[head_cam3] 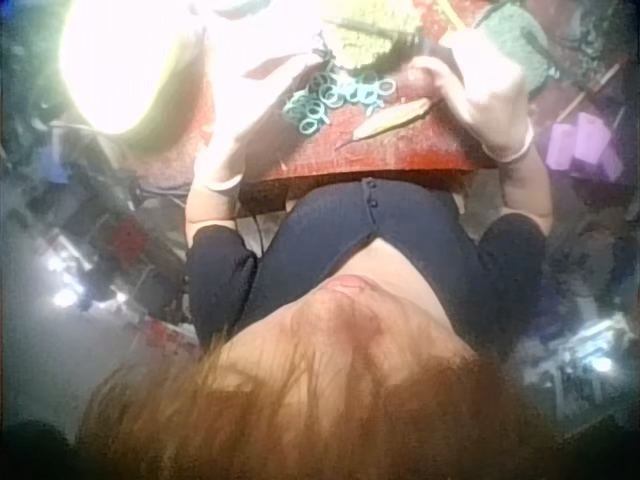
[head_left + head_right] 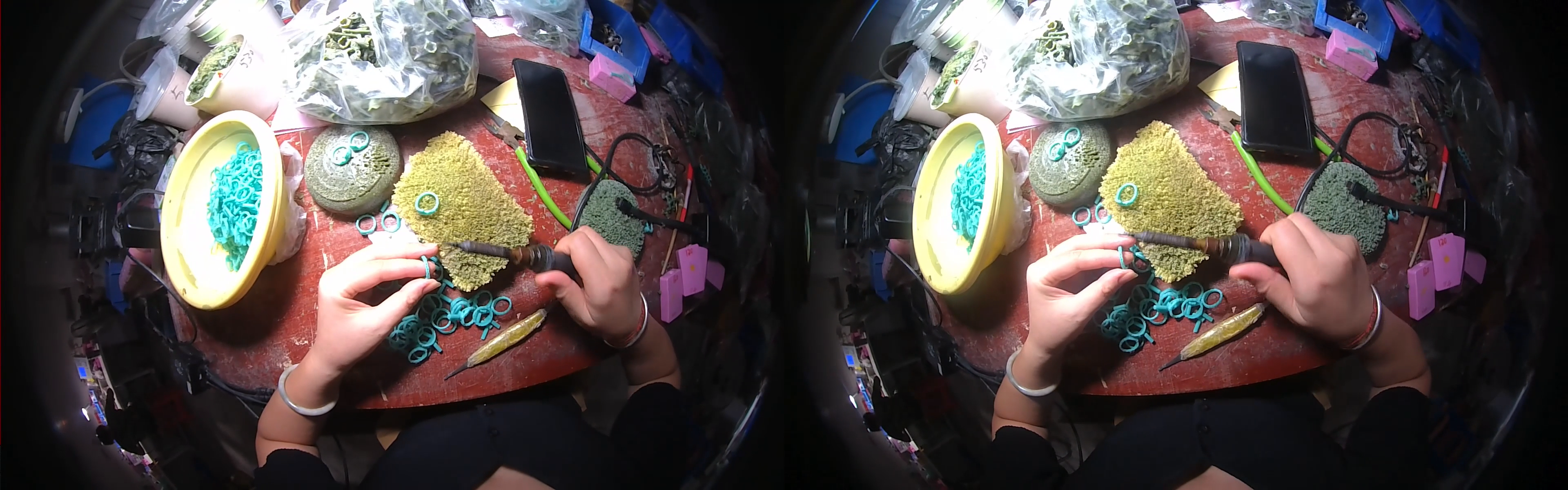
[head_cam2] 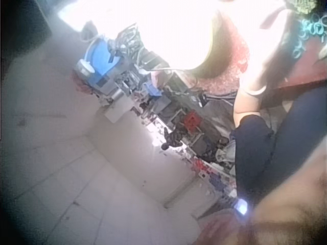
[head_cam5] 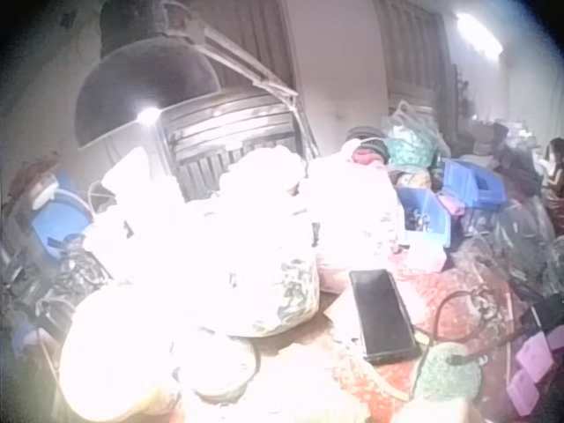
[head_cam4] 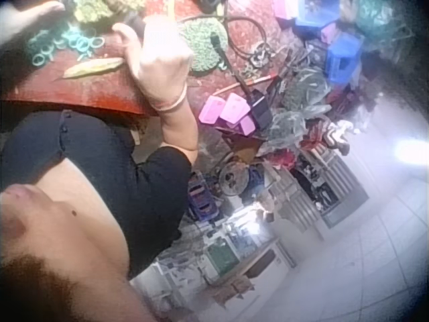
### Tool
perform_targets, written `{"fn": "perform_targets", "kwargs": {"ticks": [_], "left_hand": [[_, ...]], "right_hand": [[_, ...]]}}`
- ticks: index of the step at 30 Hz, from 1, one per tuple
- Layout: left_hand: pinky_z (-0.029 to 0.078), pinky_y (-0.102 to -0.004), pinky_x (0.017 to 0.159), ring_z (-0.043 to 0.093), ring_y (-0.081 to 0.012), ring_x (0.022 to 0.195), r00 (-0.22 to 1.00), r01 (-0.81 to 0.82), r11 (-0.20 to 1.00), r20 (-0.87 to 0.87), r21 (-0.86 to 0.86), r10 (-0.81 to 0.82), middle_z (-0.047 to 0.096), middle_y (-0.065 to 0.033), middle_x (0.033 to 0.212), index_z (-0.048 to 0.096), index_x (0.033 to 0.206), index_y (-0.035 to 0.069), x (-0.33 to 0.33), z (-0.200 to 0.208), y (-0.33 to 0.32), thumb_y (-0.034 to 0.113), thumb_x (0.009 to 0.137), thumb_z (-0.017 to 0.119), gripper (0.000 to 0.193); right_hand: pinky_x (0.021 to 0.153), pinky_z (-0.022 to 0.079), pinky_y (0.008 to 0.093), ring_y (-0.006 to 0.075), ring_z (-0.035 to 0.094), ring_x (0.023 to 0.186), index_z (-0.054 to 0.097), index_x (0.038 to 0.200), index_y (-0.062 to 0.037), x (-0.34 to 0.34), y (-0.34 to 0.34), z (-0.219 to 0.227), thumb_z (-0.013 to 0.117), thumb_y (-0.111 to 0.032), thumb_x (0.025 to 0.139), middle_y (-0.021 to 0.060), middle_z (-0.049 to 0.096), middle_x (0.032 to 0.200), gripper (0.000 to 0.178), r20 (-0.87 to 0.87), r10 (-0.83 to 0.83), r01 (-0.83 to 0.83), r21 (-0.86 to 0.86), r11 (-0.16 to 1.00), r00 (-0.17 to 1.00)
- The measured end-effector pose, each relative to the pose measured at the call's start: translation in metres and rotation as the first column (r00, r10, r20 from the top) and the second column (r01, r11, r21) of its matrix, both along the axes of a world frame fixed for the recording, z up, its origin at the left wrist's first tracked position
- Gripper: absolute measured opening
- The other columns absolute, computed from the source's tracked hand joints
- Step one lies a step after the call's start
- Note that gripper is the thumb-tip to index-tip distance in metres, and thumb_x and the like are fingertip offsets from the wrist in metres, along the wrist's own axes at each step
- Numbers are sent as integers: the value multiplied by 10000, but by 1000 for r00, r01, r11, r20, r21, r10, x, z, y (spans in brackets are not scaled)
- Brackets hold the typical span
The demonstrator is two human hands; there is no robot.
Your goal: The person uses a heated tool to bond small turquoise wax rings together on a sponge surface. The person picks up rings from the table and a yellow bowl, melting edges with the tool and pressing them together to form a larger chain or structure.
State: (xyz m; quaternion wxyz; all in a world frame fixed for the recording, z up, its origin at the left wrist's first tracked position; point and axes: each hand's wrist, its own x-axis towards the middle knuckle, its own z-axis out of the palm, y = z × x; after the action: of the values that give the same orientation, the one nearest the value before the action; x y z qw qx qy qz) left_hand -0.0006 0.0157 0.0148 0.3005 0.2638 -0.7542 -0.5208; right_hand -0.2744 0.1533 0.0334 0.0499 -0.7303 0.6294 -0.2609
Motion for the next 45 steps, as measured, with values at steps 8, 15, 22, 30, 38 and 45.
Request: {"fn": "perform_targets", "kwargs": {"ticks": [8, 15, 22, 30, 38, 45], "left_hand": [[542, -387, 1002, 731, -250, 1076, 1000, -9, 1000, -2, 16, 9, 785, -155, 1146, 800, 1013, -8, 0, 0, 1, -3, 824, 849, 195], [527, -412, 1030, 713, -269, 1117, 1000, 18, 1000, -5, 9, -18, 772, -181, 1166, 790, 1031, -21, 0, -2, 0, -24, 829, 839, 208], [548, -382, 986, 731, -249, 1066, 1000, -1, 1000, -7, 24, 1, 783, -163, 1147, 797, 1010, -17, -1, 0, 1, -7, 825, 845, 192], [541, -399, 999, 718, -266, 1096, 1000, 21, 1000, -2, 11, -21, 769, -186, 1164, 787, 1032, -26, -1, 0, 1, -29, 829, 838, 209], [547, -384, 988, 731, -251, 1072, 1000, 0, 1000, -8, 15, 0, 782, -164, 1143, 795, 1008, -15, -1, 0, 0, -7, 826, 846, 190], [538, -400, 1008, 728, -254, 1083, 1000, -1, 999, -11, -39, 1, 779, -157, 1161, 795, 1016, -8, 0, -2, 0, -15, 835, 835, 186]], "right_hand": [[542, 510, 347, 256, 653, 654, 614, 944, -12, 5, 0, -8, 835, -304, 868, 89, 604, 817, 374, 59, 126, -124, -35, 992, 990], [536, 511, 346, 246, 645, 639, 606, 937, -16, 6, 0, -10, 828, -306, 876, 86, 593, 806, 371, 47, 132, -130, -36, 991, 990], [530, 511, 347, 246, 645, 637, 601, 933, -20, 7, 0, -9, 829, -308, 873, 87, 592, 805, 372, 46, 122, -120, -30, 992, 992], [529, 507, 347, 247, 638, 633, 600, 932, -22, 7, 0, -9, 830, -307, 871, 82, 581, 795, 372, 50, 127, -125, -37, 991, 991], [529, 504, 357, 260, 628, 611, 613, 938, -15, 4, -2, -3, 833, -283, 876, 90, 586, 793, 352, 98, 122, -118, -53, 992, 988], [521, 489, 392, 299, 625, 591, 609, 929, -19, -1, -2, 2, 820, -271, 901, 113, 583, 783, 330, -40, -76, 76, -7, 997, 996]]}}
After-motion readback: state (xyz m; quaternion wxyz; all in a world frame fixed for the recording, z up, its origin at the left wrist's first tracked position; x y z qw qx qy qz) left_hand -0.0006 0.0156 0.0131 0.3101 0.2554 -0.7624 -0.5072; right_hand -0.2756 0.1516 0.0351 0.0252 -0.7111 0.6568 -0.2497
